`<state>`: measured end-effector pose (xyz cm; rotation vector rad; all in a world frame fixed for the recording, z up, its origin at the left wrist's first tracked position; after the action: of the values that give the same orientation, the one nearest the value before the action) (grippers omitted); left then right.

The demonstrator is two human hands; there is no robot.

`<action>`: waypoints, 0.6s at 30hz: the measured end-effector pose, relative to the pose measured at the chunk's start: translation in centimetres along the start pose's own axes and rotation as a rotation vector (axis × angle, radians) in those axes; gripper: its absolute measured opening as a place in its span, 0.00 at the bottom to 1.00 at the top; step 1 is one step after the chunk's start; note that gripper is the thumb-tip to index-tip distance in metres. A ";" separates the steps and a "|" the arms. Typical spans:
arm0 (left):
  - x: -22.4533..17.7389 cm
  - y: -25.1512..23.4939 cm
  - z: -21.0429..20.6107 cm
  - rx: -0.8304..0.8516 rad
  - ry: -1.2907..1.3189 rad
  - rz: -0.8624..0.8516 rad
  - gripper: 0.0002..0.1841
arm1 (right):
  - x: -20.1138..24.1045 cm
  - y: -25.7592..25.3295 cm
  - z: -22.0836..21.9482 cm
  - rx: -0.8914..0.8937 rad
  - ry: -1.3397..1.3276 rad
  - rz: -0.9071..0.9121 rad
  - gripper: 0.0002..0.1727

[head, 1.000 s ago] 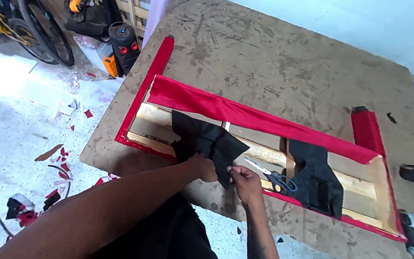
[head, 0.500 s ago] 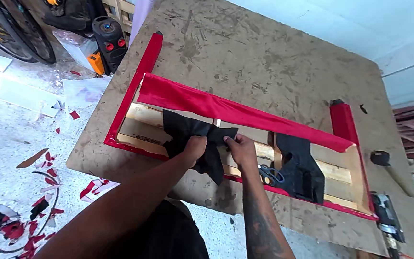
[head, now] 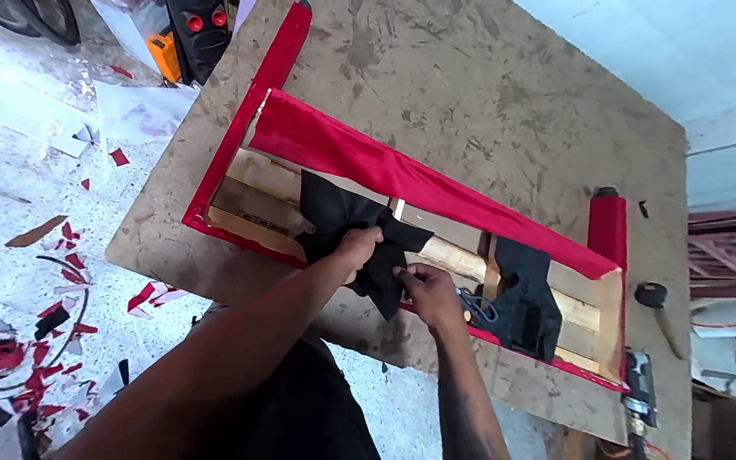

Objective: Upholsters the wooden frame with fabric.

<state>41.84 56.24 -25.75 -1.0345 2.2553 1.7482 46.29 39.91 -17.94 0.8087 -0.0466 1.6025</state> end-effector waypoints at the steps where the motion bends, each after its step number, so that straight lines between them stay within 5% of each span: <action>1: -0.1 0.0 0.2 0.003 0.003 -0.005 0.27 | -0.1 0.2 0.2 0.014 -0.040 -0.012 0.12; 18: -0.7 2.8 0.0 -0.022 -0.374 -0.181 0.28 | -1.1 4.6 0.7 -0.142 -0.319 -0.017 0.13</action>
<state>40.80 56.90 -23.12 -0.8037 1.8616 1.7245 42.57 37.64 -16.06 0.9437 -0.3769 1.4241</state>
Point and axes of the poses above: each hand's wrist, its own y-axis away from the middle knuckle, its own z-axis out of the back of the hand, x = y × z, the point moved 10 cm from there along -y, towards the middle knuckle, and after that the axes turned 5 degrees about z, right-handed, at the moved point
